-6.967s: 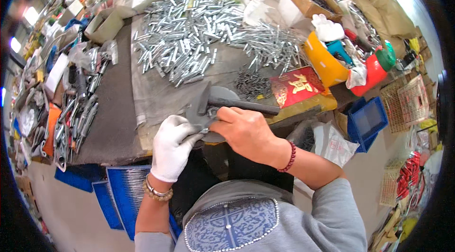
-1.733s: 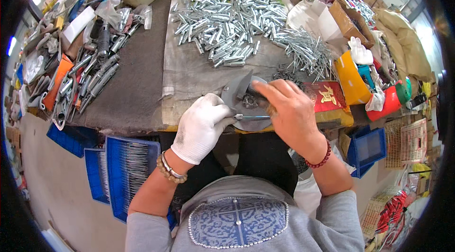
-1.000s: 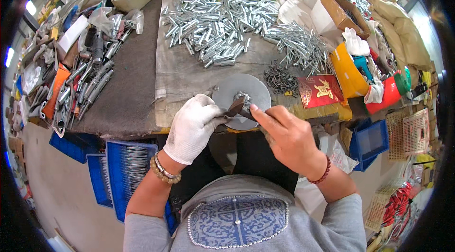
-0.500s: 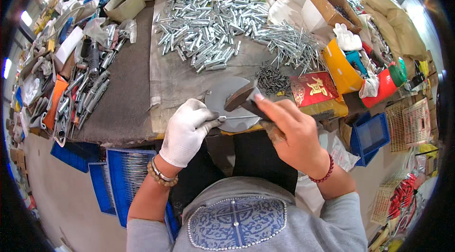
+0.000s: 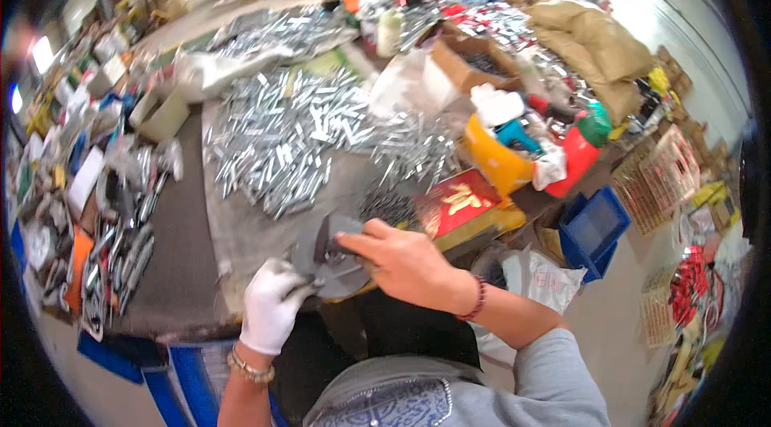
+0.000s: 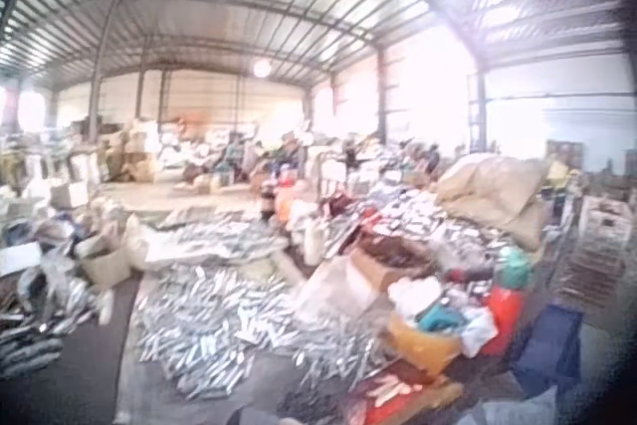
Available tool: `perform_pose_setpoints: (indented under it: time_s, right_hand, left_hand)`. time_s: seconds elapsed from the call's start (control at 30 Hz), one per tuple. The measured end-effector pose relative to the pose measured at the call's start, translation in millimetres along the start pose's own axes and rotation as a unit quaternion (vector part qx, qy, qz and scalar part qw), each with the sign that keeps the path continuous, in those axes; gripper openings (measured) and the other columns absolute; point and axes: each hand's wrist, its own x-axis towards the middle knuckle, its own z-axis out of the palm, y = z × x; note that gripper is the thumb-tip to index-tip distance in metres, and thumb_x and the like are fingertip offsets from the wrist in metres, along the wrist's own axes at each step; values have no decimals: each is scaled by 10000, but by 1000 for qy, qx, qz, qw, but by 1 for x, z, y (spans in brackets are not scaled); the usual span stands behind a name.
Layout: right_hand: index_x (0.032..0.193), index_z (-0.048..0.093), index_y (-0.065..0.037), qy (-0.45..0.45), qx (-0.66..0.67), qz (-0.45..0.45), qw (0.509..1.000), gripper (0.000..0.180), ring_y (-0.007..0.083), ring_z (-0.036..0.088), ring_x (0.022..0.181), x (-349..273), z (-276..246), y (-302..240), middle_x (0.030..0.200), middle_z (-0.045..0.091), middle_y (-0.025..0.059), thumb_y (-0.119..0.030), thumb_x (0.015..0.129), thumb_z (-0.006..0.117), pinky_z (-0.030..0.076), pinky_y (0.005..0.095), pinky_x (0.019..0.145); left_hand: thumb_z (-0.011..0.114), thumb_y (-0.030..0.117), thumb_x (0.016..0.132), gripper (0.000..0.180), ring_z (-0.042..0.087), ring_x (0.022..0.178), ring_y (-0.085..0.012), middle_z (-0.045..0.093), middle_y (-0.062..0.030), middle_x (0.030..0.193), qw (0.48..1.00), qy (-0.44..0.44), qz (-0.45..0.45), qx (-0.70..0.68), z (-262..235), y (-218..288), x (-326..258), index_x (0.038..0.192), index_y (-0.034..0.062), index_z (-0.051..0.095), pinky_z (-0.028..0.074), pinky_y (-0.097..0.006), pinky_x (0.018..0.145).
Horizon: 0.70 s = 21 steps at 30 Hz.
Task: The person assembles metal fasteners by inserting pins into metal sleeves, hammering them into place on an anvil, and placing the finished fasteners into a blue bin.
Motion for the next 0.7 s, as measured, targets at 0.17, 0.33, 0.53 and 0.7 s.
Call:
perform_pose_setpoints:
  time_s: [0.17,0.33,0.53,0.7]
  right_hand:
    - [1317,735,-111,49,-171,-55,983,465,282,649,1061,-1,18,8,1102,604,86,-119,852,739,556,401,880]
    - [1000,659,-105,26,-152,-46,987,210,261,624,1002,-23,23,-18,1005,583,57,-170,842,782,524,390,866]
    - [1071,658,-73,-43,2,47,998,212,330,719,947,-36,25,-18,986,703,131,-147,899,757,578,465,808]
    - [1205,703,-13,-93,209,112,967,281,319,739,774,-40,26,-19,878,751,177,-144,959,743,577,435,735]
  left_hand:
    - [884,50,783,133,683,874,-311,685,-124,896,999,-5,-43,-2,1,2,5,885,22,803,545,-411,791]
    - [887,46,787,150,686,874,-297,691,-125,902,999,10,-39,-8,3,0,4,927,38,836,544,-400,789]
    - [881,44,793,154,682,899,-300,700,-128,920,999,18,-44,8,0,3,-1,941,44,841,543,-405,801]
    - [810,16,877,190,699,982,-289,728,-141,1060,993,106,-20,55,10,15,-14,1066,7,800,553,-348,853]
